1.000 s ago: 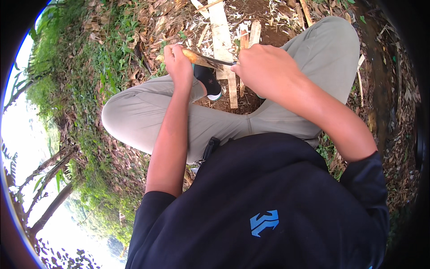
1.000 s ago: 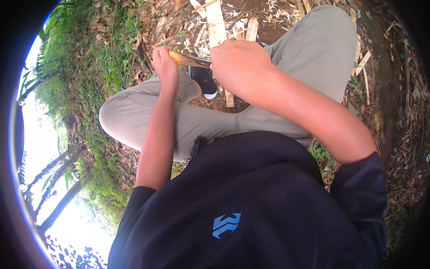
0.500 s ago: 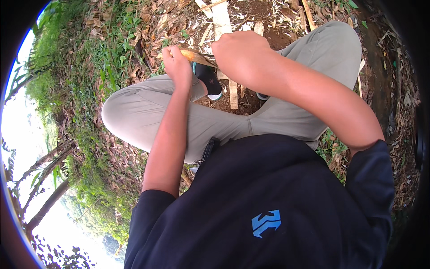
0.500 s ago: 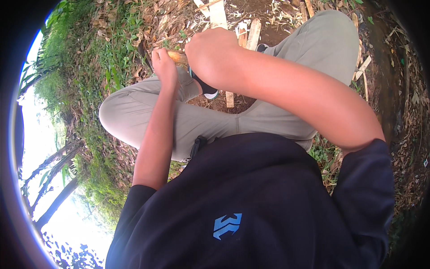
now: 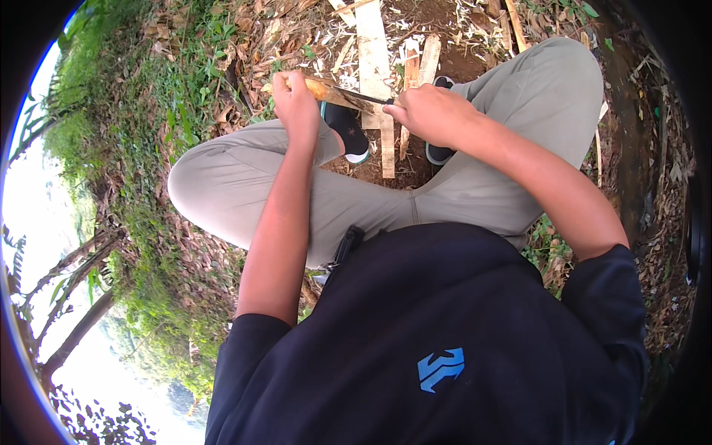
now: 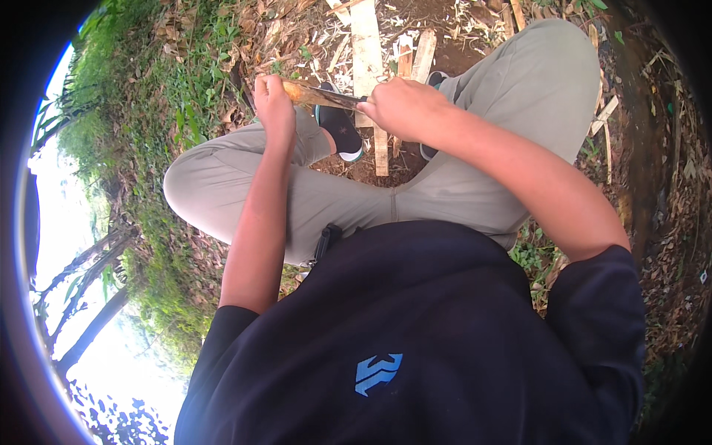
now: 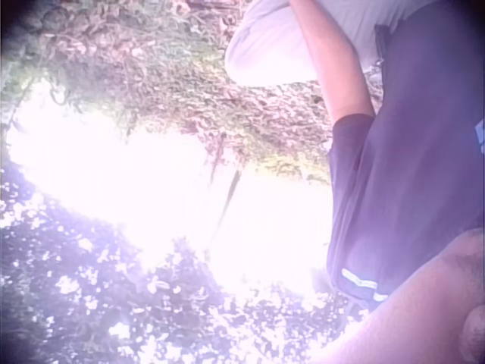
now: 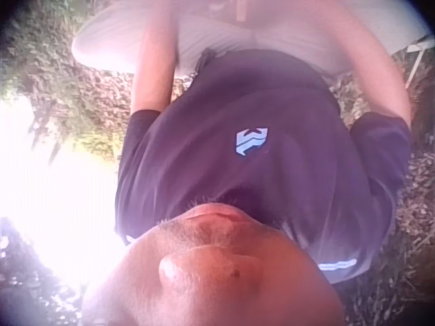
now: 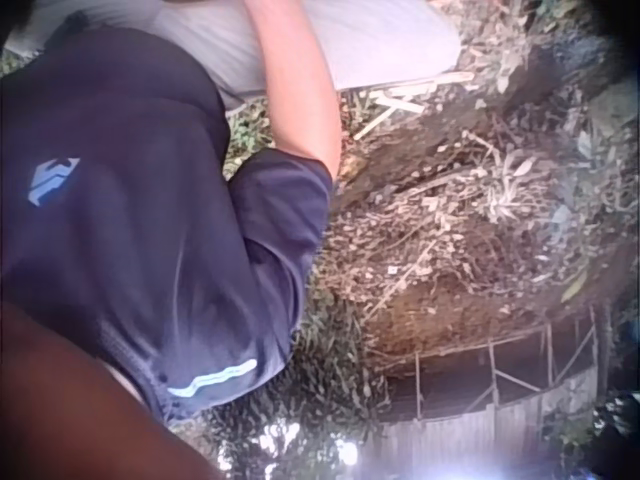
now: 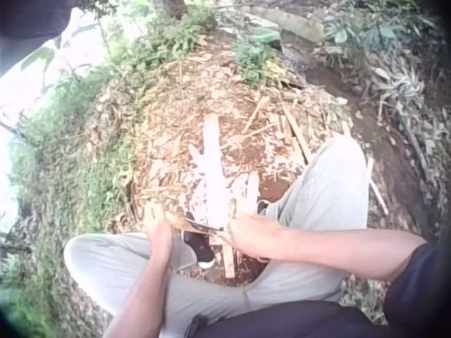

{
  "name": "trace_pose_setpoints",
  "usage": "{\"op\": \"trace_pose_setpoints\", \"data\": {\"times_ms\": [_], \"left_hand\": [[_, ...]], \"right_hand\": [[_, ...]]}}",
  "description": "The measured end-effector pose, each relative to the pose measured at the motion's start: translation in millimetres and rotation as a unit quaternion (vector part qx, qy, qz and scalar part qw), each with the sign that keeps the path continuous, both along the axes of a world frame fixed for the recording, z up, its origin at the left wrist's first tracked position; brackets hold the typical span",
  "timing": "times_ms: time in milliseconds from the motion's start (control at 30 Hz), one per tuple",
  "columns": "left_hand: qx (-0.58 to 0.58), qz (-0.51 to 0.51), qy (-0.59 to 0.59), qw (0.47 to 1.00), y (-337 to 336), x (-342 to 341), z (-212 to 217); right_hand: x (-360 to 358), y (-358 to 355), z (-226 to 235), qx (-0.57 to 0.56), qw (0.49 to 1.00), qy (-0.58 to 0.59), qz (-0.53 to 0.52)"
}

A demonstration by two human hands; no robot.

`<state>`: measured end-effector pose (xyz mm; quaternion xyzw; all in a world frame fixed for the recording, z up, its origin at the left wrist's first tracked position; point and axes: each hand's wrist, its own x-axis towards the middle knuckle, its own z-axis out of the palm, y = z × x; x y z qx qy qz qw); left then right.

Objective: The person sits cross-legged on the ground and uses a knife to shave thin strips from a piece of wood. They hold the wood in their left hand and carefully scrape the blade along its length to create fine wood shavings.

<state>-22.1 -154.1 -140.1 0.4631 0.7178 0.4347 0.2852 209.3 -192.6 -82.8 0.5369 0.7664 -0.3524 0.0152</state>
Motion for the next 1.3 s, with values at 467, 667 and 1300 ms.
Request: {"op": "trace_pose_setpoints", "data": {"times_ms": [467, 667, 1300], "left_hand": [[0.009, -0.033, 0.000, 0.999, 0, 5, 6], [-0.006, -0.025, -0.023, 0.999, -1, 14, 15], [-0.020, -0.044, -0.019, 0.999, 1, 0, -4]], "right_hand": [[6, 2, -13, -0.096, 0.994, 0.056, -0.008], [9, 1, -13, -0.122, 0.988, 0.096, -0.026], [13, 6, 5, -0.106, 0.993, 0.013, -0.041]]}}
